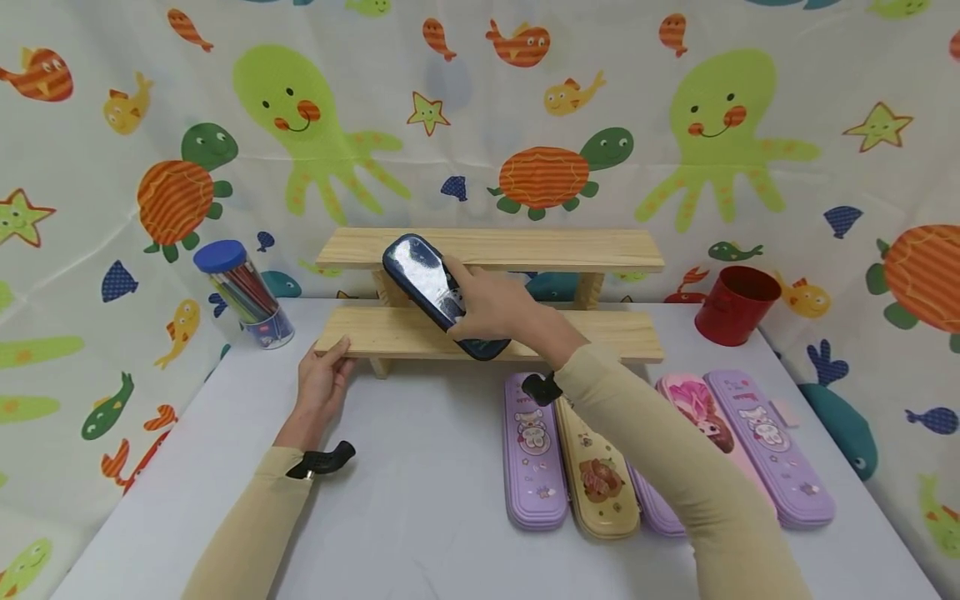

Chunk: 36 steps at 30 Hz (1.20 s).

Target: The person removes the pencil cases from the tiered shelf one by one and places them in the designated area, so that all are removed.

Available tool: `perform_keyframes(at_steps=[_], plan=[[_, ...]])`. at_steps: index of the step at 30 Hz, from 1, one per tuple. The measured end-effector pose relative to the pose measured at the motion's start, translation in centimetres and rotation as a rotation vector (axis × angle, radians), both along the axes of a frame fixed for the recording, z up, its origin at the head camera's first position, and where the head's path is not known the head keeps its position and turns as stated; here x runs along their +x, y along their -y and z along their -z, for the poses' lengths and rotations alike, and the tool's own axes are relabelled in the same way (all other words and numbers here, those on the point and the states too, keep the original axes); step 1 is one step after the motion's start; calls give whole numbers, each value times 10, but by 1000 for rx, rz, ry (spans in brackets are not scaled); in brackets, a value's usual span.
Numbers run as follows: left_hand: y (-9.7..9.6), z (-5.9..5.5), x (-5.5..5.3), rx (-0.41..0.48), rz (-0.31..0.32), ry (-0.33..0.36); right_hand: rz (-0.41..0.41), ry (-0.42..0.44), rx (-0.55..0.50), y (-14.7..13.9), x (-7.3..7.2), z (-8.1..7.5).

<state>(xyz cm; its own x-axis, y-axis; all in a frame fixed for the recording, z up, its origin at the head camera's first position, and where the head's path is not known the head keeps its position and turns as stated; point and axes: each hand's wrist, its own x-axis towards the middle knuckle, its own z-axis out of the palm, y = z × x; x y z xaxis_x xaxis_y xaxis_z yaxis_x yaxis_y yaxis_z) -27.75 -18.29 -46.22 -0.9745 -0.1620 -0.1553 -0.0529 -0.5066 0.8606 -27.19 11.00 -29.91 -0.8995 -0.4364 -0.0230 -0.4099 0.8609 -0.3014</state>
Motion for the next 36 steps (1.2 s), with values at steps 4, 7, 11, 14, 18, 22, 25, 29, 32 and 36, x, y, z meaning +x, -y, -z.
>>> perform_keyframes(at_steps=[4, 7, 11, 14, 18, 22, 25, 29, 32, 36], plan=[[1, -1, -1, 3, -6, -10, -2, 26, -34, -2, 10, 7], [1, -1, -1, 0, -2, -21, -2, 38, -43, -3, 18, 12], [1, -2, -1, 3, 3, -25, -18, 48, -34, -3, 30, 21], [1, -2, -1, 9, 8, -27, -29, 64, -47, -3, 38, 30], [3, -1, 2, 5, 10, -14, -34, 101, -72, -1, 49, 43], [3, 1, 7, -5, 7, 12, -41, 144, -54, 3, 64, 55], [3, 1, 8, -15, 13, 11, -47, 167, -25, 5, 77, 62], [2, 1, 8, -18, 17, 4, -67, 165, 4, 8, 92, 69], [2, 0, 6, -11, 20, -2, -84, 165, -2, 11, 101, 74], [-1, -2, 2, 8, 20, -15, -103, 186, -3, 14, 111, 82]])
